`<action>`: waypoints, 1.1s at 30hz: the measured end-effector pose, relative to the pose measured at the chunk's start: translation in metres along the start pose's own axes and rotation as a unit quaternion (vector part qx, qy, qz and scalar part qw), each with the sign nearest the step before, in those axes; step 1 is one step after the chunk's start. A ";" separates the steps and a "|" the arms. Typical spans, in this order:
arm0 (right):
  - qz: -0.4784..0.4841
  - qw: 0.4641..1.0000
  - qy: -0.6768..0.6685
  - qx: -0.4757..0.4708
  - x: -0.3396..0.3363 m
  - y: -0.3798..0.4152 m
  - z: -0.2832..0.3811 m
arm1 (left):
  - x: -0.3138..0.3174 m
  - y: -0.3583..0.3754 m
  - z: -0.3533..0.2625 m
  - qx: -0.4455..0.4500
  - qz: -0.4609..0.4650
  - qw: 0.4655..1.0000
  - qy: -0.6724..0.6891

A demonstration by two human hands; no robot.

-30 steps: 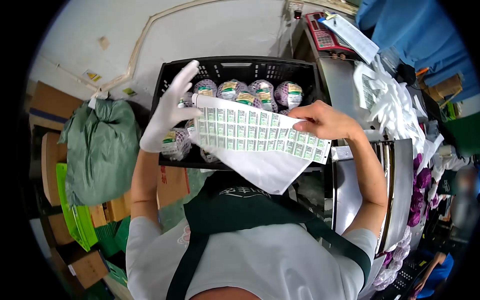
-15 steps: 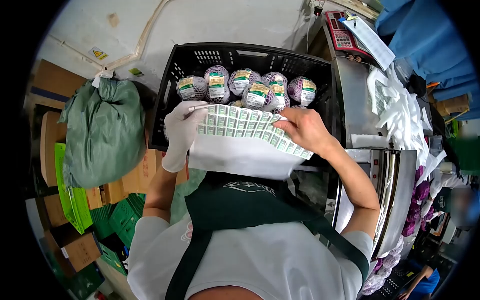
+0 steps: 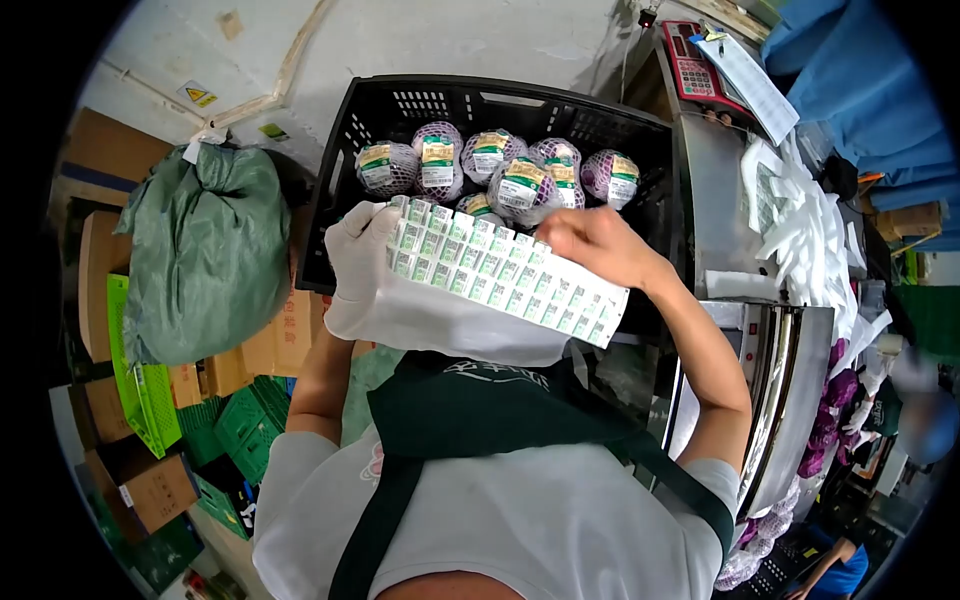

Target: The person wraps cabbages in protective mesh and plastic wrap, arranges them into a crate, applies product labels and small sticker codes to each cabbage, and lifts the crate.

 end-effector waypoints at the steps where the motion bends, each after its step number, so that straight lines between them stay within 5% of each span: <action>1: 0.001 0.988 -0.139 0.062 0.002 -0.004 -0.014 | 0.004 0.000 0.001 -0.028 0.010 0.999 -0.014; 10: -0.092 0.994 0.063 -0.014 0.014 -0.036 0.034 | 0.003 -0.003 0.013 -0.049 0.044 0.997 -0.028; 12: -0.151 0.969 0.128 -0.144 0.014 -0.031 0.061 | 0.001 -0.005 0.017 -0.055 0.048 0.997 -0.038; 16: -0.147 0.915 0.316 -0.204 0.042 -0.023 0.071 | 0.000 -0.004 0.025 -0.137 0.015 0.989 -0.048; 18: -0.153 0.948 0.214 -0.180 0.034 -0.023 0.061 | -0.007 -0.006 0.040 -0.229 0.070 0.954 -0.180; 20: -0.214 0.977 0.004 -0.022 0.009 -0.023 -0.008 | -0.016 -0.005 0.040 -0.215 0.077 0.952 -0.204; 21: -0.278 0.958 -0.063 0.026 -0.009 -0.014 -0.047 | -0.032 -0.002 0.040 -0.207 0.049 0.953 -0.216; 22: -0.300 0.937 -0.040 0.175 -0.025 0.000 -0.092 | -0.047 0.001 0.039 -0.199 0.022 0.953 -0.228; 25: -0.412 0.844 0.050 0.339 -0.067 0.068 -0.217 | -0.085 0.011 0.024 -0.200 -0.022 0.958 -0.205; 33: -0.468 0.783 0.161 0.376 -0.087 0.079 -0.259 | -0.134 0.034 0.030 -0.213 -0.130 0.961 -0.118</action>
Point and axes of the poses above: each hand's wrist, its own y-axis away from the middle knuckle, its own x-axis out of the palm, z = x × y, the point moved 10 cm from there along -y, towards the middle knuckle, and after that the axes turned 14 degrees about z, right-handed, at the moved point
